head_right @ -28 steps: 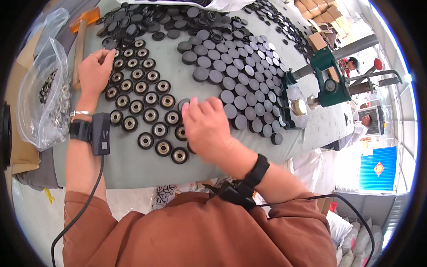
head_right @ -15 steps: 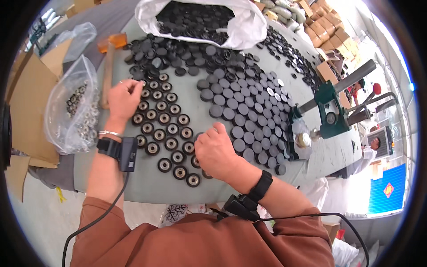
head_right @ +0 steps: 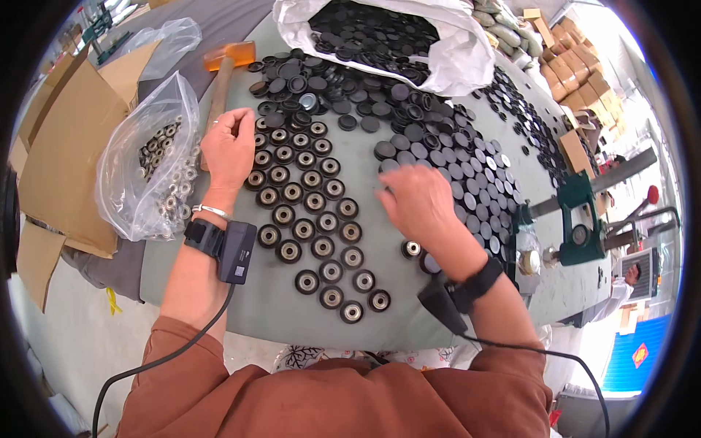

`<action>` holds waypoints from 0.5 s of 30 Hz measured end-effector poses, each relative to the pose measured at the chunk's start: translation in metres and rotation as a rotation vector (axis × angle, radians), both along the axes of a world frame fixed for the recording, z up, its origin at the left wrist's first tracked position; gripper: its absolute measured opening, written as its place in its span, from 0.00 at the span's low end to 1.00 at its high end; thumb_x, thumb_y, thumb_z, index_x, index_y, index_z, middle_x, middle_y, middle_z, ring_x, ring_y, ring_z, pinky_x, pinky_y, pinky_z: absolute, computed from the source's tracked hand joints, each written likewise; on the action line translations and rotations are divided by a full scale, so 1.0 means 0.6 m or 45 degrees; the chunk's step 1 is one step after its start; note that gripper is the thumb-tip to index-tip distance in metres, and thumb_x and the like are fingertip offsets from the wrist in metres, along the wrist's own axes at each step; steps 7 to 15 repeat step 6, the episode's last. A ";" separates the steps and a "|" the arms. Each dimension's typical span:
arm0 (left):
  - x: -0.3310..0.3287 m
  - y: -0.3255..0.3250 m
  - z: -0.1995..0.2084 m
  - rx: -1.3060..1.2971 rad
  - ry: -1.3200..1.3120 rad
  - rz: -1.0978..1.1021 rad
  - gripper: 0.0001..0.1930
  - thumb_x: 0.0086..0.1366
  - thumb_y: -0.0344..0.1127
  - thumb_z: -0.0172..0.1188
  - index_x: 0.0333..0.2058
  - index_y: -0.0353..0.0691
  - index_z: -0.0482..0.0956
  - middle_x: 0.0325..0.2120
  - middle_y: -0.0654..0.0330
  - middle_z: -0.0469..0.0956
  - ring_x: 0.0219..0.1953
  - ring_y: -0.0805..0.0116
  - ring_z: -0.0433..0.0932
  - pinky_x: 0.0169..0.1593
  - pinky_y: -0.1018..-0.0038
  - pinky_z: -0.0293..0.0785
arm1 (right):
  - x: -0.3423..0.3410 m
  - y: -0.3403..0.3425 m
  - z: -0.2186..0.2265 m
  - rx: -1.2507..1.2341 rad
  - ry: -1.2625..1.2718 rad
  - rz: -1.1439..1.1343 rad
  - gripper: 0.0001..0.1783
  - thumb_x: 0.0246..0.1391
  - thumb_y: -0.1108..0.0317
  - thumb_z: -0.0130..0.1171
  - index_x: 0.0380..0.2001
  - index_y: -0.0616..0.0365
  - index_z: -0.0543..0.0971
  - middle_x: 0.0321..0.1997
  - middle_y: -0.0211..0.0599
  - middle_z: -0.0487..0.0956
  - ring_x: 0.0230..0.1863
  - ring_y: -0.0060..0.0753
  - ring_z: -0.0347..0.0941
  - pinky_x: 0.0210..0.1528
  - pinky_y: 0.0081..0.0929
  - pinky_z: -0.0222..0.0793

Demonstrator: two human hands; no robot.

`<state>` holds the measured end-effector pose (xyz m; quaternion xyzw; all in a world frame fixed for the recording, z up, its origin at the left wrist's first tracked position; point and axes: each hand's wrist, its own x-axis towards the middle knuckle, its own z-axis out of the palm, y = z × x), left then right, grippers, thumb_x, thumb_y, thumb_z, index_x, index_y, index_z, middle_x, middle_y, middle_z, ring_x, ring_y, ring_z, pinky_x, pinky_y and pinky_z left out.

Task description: Assembling black rubber circular components onto metal rings/bearings at a workstation.

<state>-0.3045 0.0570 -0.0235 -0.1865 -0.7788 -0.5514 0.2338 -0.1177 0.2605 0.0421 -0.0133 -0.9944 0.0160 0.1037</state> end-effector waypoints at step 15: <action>-0.010 0.001 0.004 0.328 -0.030 0.099 0.09 0.62 0.34 0.57 0.37 0.36 0.81 0.27 0.64 0.77 0.26 0.79 0.72 0.33 0.81 0.69 | -0.273 -0.044 -0.008 -0.313 0.274 0.207 0.14 0.49 0.57 0.58 0.34 0.55 0.82 0.32 0.43 0.80 0.36 0.44 0.76 0.37 0.35 0.70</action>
